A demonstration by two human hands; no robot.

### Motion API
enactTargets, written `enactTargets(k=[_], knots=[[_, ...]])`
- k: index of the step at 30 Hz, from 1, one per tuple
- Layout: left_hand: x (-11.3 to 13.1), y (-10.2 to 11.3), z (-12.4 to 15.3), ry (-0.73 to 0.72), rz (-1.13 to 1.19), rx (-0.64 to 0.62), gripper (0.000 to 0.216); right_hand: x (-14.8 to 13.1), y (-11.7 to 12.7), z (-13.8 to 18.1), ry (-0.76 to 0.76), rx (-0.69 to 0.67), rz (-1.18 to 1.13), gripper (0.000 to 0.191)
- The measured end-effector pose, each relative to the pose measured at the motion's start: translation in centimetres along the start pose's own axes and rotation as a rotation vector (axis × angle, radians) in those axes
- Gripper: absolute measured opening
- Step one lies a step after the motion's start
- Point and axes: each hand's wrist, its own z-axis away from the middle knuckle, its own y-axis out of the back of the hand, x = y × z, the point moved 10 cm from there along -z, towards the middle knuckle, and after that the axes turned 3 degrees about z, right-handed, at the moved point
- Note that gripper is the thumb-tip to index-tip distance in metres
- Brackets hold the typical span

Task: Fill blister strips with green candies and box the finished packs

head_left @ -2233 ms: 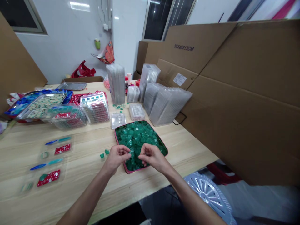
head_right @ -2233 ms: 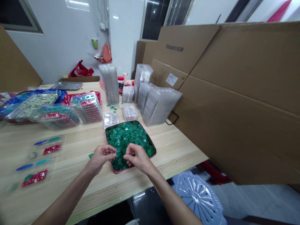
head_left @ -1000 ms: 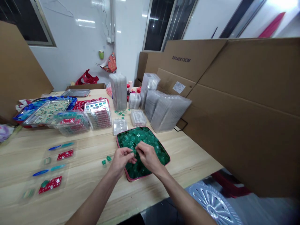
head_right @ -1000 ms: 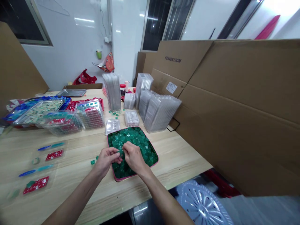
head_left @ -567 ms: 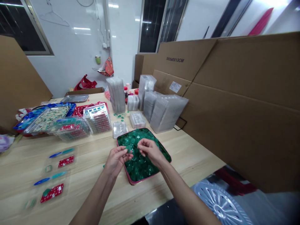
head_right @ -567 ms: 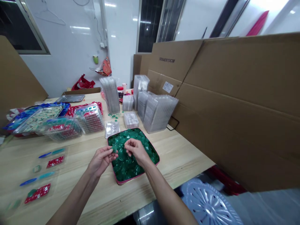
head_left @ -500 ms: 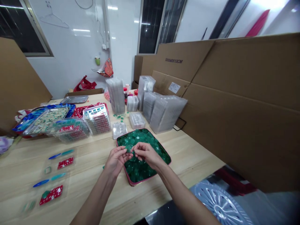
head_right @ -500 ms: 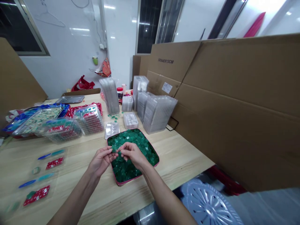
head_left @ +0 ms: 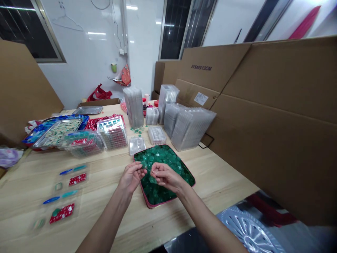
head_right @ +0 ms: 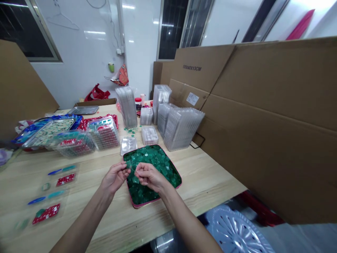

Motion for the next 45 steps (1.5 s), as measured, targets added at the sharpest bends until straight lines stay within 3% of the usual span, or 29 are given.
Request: enactTargets(k=[7, 13, 19, 23, 29, 32, 37, 41, 45], knots=[[0.4, -0.4, 0.7, 0.004, 0.069, -0.008, 0.018, -1.8, 1.0, 1.4, 0.136, 0.017, 0.022, 0.021], [0.6, -0.5, 1.1, -0.003, 0.081, -0.069, 0.019, -4.5, 4.1, 2.1, 0.339, 0.185, -0.260, 0.023], [-0.1, -1.9, 1.7, 0.025, 0.059, -0.157, 0.020, -2.4, 0.0, 0.6, 0.172, 0.127, 0.276, 0.038], [-0.4, -1.9, 2.0, 0.011, -0.015, -0.152, 0.024, -3.3, -1.6, 0.4, 0.316, 0.171, 0.621, 0.016], [0.8, -1.6, 2.8, -0.130, -0.268, -0.069, 0.028, -4.0, -2.3, 0.7, 0.341, 0.189, 0.858, 0.022], [1.0, -1.9, 3.0, -0.149, -0.311, -0.064, 0.031, -3.5, -2.5, 0.5, 0.282, 0.122, 0.741, 0.023], [1.0, -1.4, 2.1, -0.118, -0.280, -0.079, 0.031, -1.6, -2.3, 0.6, 0.092, 0.015, 0.323, 0.026], [1.5, 0.7, 1.4, -0.098, -0.205, -0.032, 0.032, -3.4, -2.5, 1.8, 0.165, -0.004, 0.107, 0.031], [1.1, 0.9, 1.6, -0.020, -0.097, -0.105, 0.033, -4.3, -1.7, 2.0, 0.178, 0.089, 0.129, 0.031]])
